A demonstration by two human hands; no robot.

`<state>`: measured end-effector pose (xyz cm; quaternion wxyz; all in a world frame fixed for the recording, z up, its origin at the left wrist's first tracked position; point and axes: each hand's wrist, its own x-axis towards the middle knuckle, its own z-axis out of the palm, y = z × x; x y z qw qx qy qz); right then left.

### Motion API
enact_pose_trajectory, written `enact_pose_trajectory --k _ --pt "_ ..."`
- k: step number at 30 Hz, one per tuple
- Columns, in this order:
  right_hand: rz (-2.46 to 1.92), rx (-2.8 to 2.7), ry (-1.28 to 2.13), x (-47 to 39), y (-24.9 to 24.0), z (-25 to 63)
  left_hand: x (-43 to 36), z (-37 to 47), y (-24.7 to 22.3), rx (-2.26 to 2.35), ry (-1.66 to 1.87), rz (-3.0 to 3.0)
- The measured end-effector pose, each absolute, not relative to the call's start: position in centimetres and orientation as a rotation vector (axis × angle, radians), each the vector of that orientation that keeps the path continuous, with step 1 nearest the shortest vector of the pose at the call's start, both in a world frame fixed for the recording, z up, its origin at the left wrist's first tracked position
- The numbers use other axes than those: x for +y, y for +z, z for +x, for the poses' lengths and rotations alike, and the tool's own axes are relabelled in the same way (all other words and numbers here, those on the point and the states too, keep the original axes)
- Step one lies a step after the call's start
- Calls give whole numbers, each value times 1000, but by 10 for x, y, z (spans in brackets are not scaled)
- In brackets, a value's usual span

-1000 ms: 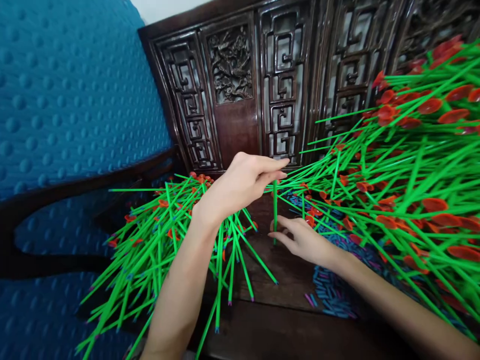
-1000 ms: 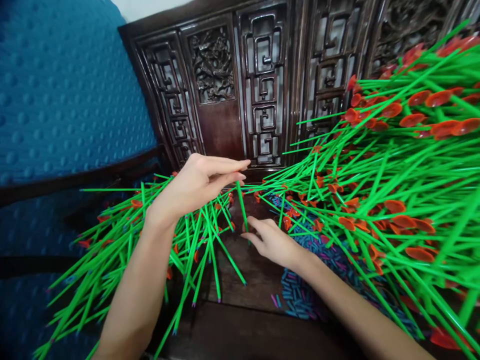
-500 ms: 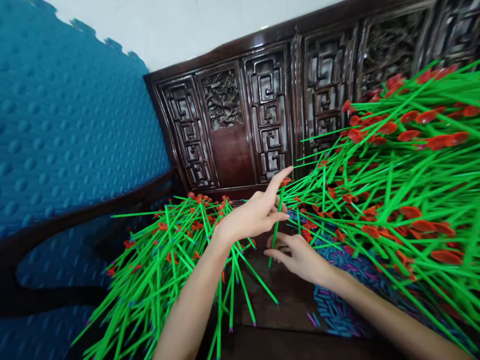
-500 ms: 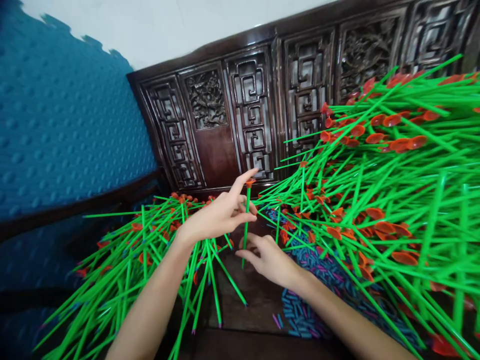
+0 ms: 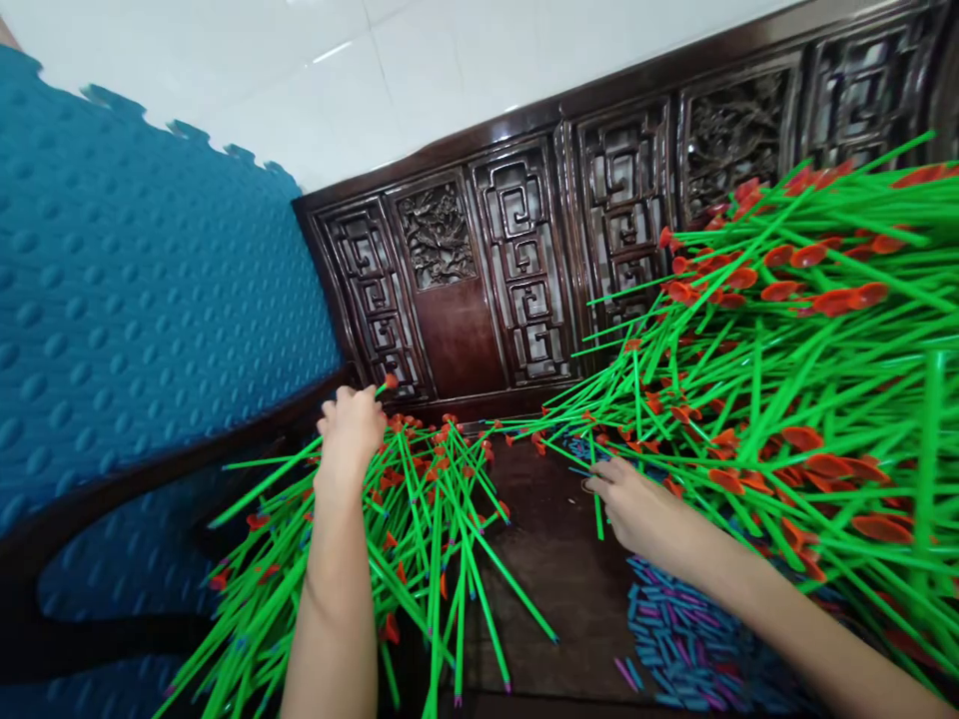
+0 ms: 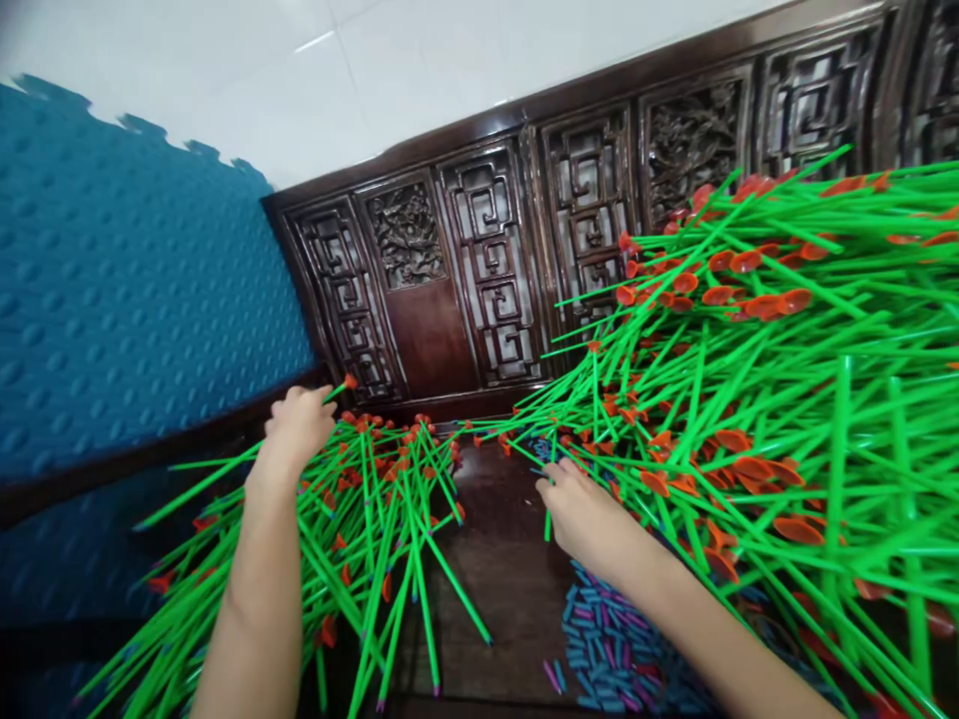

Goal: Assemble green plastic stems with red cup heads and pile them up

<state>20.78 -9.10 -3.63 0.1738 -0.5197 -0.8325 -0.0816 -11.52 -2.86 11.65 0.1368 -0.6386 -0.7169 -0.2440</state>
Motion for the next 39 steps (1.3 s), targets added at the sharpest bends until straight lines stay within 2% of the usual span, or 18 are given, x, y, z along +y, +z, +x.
enact_pose_trajectory --k 5,15,18,23,26,32,36,39 --pt "-1736 -2394 -387 -94 -37 207 -24 -124 109 -2213 -634 -1697" --pt "-1788 -2242 -241 -92 -35 200 -37 -71 120 -1709 -819 -2206" --pt "-1598 -2037 25 -86 -36 198 -37 -53 114 -1416 -825 -2441" --pt "-1058 -1577 827 -88 -22 188 -40 -24 98 -696 -816 -2867" --pt "-842 -1382 1146 -99 -9 182 -42 -10 88 -512 -727 -2947" --pt "-685 -1118 1465 -112 8 181 -44 -7 89 -534 -471 -3079" --pt "-927 -1302 1301 -106 7 193 -43 -22 101 -771 -575 -2882" --pt "-1152 -1704 1182 -106 -2 206 -42 -37 110 -947 -719 -2715"
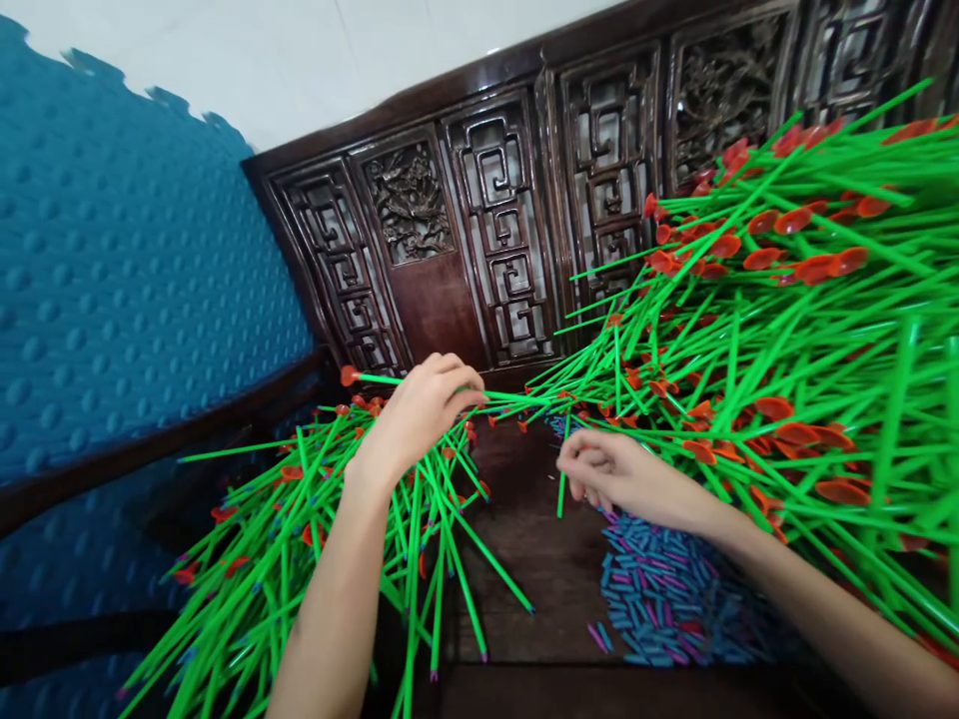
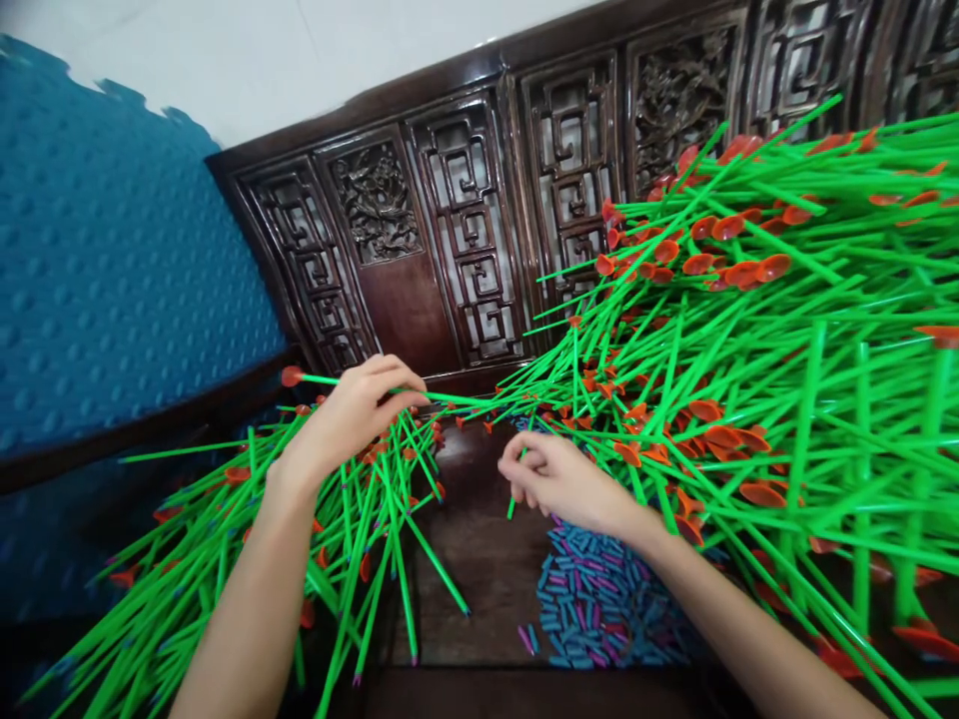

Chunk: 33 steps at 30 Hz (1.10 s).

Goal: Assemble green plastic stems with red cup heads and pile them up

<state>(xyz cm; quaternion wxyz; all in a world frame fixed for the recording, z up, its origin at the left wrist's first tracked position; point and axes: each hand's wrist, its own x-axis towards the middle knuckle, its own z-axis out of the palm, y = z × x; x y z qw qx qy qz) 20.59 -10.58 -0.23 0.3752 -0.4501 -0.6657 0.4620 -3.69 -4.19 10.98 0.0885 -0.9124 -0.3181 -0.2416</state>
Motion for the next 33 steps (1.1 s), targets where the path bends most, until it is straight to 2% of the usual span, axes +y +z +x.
enact_pose_trajectory --k 4,11,20,23,28,33 --pt "-1420 -2158 1133 -113 -16 215 -42 -48 116 -1037 -893 -2615" --pt "-1589 -2167 1376 -117 -15 211 -50 -49 121 -993 -1055 -2571" --pt "-1634 -2320 1173 -118 -15 213 -58 -54 127 -1022 -1092 -2586" --pt "-1641 -2383 935 -122 -14 212 -62 -53 129 -1035 -1125 -2570" --pt "-1483 -2356 691 -124 10 190 -70 -52 132 -1063 -1192 -2555" --pt "-928 -2224 355 -127 76 147 -70 -52 131 -1062 -1256 -2515"
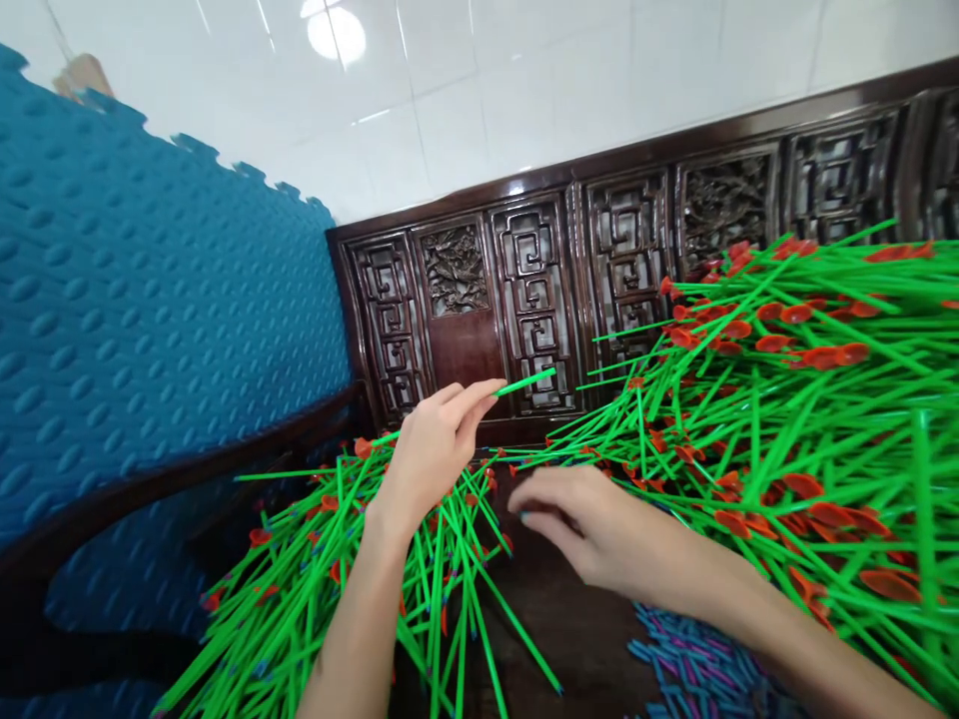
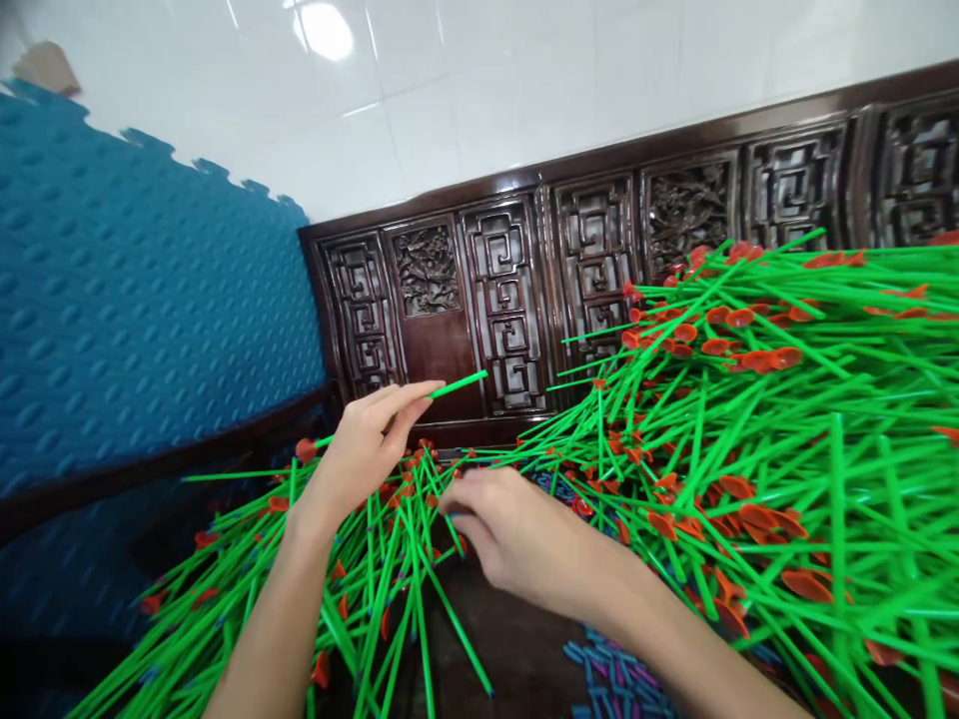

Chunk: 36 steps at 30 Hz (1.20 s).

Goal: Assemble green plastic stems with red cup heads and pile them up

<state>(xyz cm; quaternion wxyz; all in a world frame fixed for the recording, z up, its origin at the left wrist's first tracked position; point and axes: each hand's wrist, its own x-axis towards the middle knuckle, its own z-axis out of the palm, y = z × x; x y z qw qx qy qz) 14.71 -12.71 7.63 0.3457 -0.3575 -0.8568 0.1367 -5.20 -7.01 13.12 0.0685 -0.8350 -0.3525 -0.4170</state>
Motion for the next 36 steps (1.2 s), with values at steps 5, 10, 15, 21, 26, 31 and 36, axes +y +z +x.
enact_pose_trajectory --k 5,10,15,21,26,31,36 --pt "-769 -1738 283 -126 121 140 -67 -53 132 -1064 -1208 -2500" --pt "-696 -1391 455 -108 119 164 -70 -45 134 -900 -1319 -2540" --pt "-627 -1320 645 -100 119 180 -73 -38 133 -857 -1305 -2545" --pt "-607 -1389 703 -101 121 179 -72 -38 131 -827 -1270 -2549" --pt "-630 -1375 652 -102 120 179 -70 -40 131 -820 -1292 -2546" --pt "-660 -1403 582 -105 121 182 -70 -41 132 -806 -1285 -2547" --pt "-720 -1455 508 -109 121 182 -71 -43 132 -800 -1242 -2539"
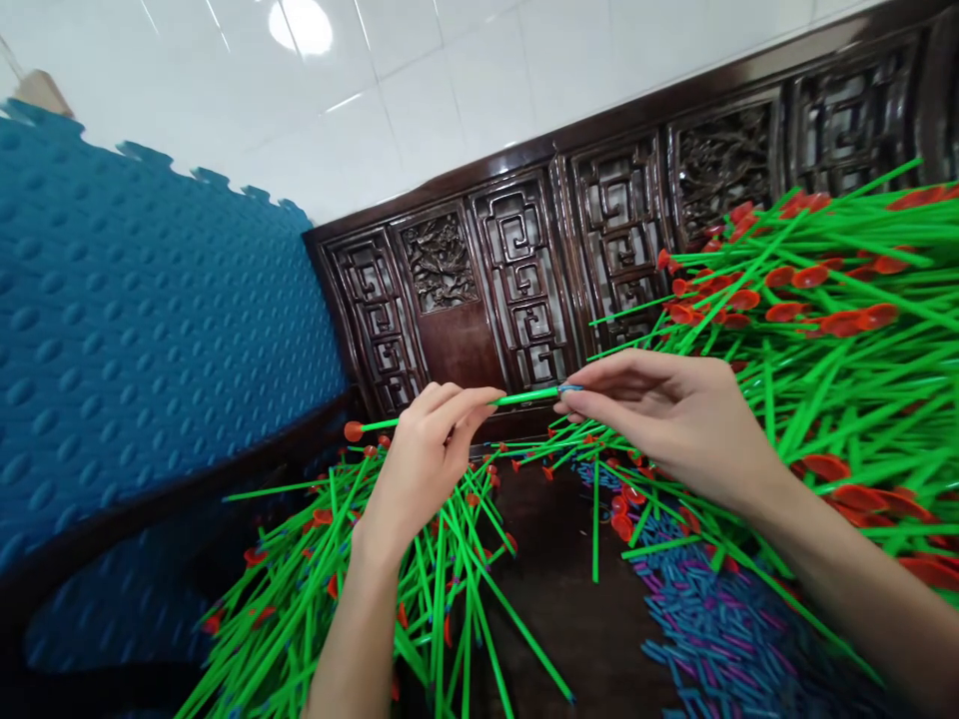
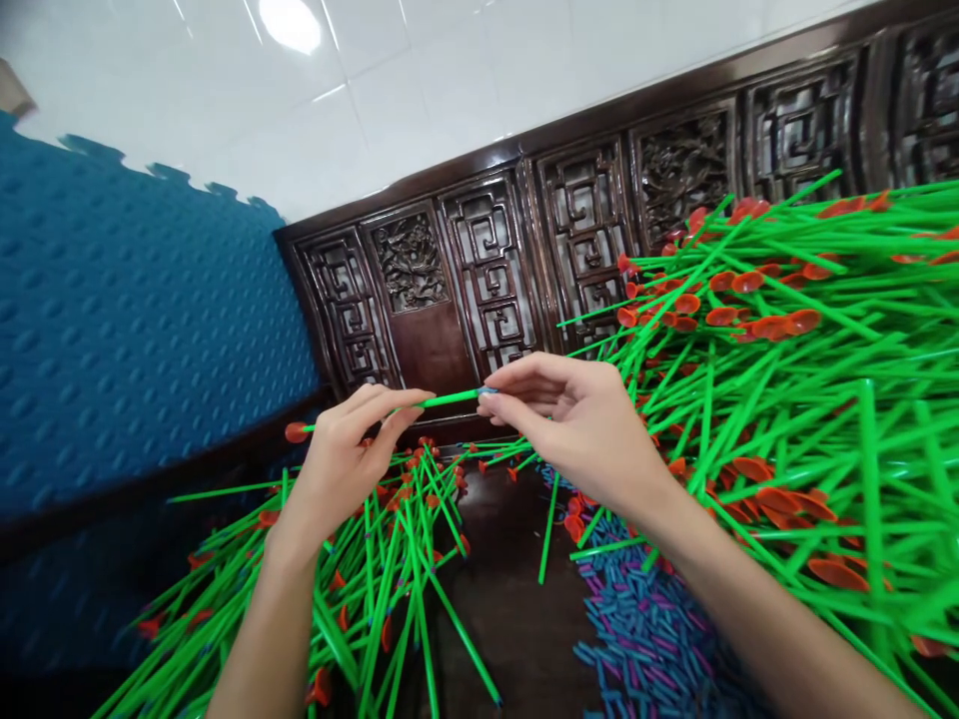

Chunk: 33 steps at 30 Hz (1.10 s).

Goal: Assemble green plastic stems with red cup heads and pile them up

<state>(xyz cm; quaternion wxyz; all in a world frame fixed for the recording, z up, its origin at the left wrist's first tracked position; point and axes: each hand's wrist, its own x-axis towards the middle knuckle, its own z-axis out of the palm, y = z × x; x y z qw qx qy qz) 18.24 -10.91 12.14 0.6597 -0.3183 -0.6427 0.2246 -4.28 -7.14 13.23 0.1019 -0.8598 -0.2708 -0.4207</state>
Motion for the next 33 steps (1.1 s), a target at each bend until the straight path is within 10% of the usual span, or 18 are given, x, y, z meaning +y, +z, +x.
enact_pose_trajectory --k 33 --pt "-693 -1536 505 -112 122 182 -79 -48 137 -729 -1258 -2602"
